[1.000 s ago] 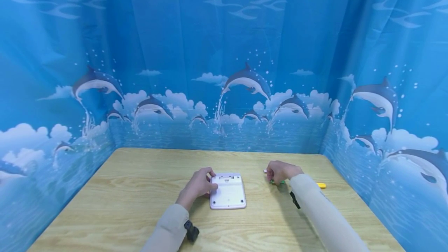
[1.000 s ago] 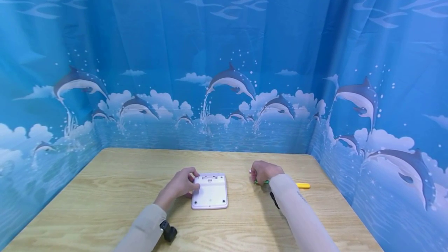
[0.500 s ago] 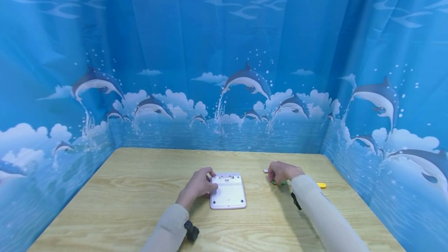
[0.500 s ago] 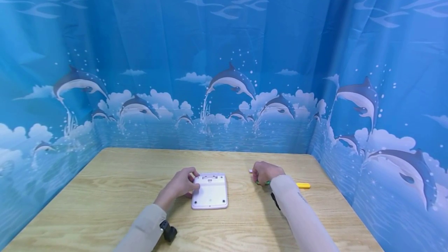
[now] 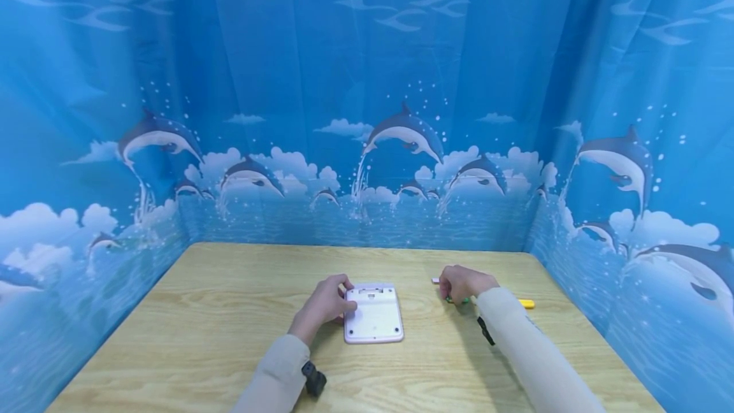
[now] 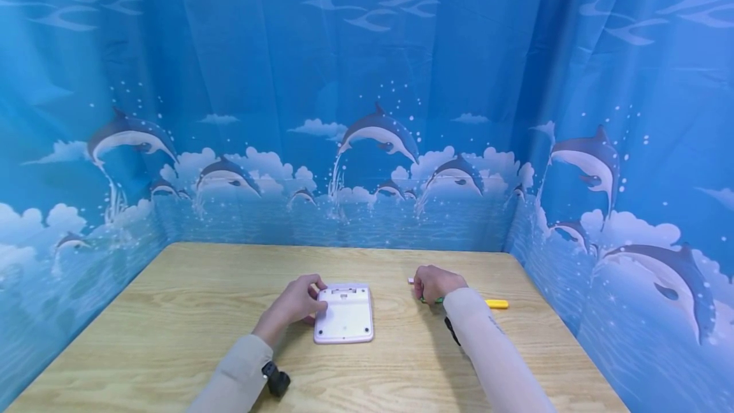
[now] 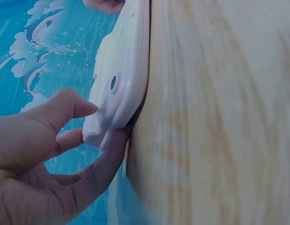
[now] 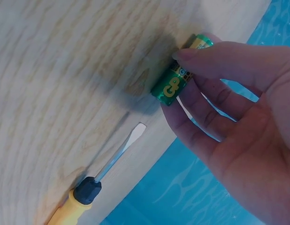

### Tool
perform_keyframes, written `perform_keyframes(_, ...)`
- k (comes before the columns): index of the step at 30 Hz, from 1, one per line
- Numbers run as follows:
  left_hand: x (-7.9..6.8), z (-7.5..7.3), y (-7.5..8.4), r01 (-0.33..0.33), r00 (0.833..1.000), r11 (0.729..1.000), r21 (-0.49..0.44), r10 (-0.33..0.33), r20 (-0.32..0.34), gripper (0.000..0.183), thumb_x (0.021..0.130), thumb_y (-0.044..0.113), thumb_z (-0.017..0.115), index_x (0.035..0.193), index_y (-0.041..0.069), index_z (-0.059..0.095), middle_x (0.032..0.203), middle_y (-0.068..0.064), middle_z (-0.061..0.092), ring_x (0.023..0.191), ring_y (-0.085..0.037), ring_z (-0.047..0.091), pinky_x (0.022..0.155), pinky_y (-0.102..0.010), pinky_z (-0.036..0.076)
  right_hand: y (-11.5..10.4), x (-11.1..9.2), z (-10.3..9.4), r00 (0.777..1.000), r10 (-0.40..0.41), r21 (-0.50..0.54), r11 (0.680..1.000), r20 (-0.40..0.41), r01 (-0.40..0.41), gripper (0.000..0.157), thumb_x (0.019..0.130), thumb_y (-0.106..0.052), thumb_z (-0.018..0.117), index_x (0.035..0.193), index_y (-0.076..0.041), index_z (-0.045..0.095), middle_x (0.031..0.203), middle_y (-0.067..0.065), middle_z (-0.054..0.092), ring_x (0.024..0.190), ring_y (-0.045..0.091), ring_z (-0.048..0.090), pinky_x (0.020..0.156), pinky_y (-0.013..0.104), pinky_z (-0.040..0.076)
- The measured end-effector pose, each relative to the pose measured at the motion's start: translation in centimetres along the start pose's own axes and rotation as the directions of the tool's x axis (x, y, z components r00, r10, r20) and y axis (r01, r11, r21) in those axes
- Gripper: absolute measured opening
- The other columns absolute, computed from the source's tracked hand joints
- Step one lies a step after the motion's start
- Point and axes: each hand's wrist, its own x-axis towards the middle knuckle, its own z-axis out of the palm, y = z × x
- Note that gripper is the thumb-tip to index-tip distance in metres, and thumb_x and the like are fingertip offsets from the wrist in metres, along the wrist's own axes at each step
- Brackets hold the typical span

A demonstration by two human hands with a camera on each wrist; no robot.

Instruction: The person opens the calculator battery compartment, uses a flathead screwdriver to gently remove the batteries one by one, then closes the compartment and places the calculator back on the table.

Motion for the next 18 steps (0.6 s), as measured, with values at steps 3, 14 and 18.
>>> perform_keyframes(3, 0.01, 0.0, -0.01, -0.002, 1.0, 1.0, 0.0, 0.002, 0.0, 0.028, 0.084, 0.003, 0.079, 0.105, 0.009, 0.062, 0.098, -0.012, 0.061, 0.074, -0.023, 0.063, 0.055, -0.028, 0.06, 0.06, 0.0, 0.07, 1.0, -0.01, 0.003, 1.0, -0.007, 0.01, 0.039, 0.078, 0.021, 0.06, 0.086, -0.016, 0.07, 0.088, -0.001, 0.064, 0.072, 0.016, 0.049, 0.059, 0.028, 0.041)
perform_keyframes(14, -0.02, -0.01, -0.02, 0.0, 1.0, 1.0, 0.003, 0.0, -0.001, 0.028, 0.083, 0.004, 0.08, 0.105, 0.01, 0.063, 0.098, -0.012, 0.061, 0.074, -0.023, 0.063, 0.056, -0.028, 0.06, 0.05, -0.01, 0.2, 1.0, -0.019, 0.004, 1.0, -0.006, 0.019, 0.04, 0.076, 0.022, 0.059, 0.086, -0.015, 0.07, 0.087, 0.0, 0.064, 0.072, 0.016, 0.05, 0.059, 0.028, 0.042)
perform_keyframes(18, -0.02, -0.06, 0.05, 0.001, 1.0, 1.0, 0.007, -0.001, -0.003, 0.028, 0.084, 0.004, 0.08, 0.104, 0.01, 0.063, 0.098, -0.012, 0.061, 0.074, -0.023, 0.063, 0.056, -0.028, 0.06, 0.05, 0.03, 0.12, 1.0, -0.024, 0.008, 1.0, -0.007, 0.024, 0.04, 0.076, 0.022, 0.059, 0.087, -0.014, 0.069, 0.088, 0.0, 0.064, 0.072, 0.017, 0.05, 0.06, 0.028, 0.042)
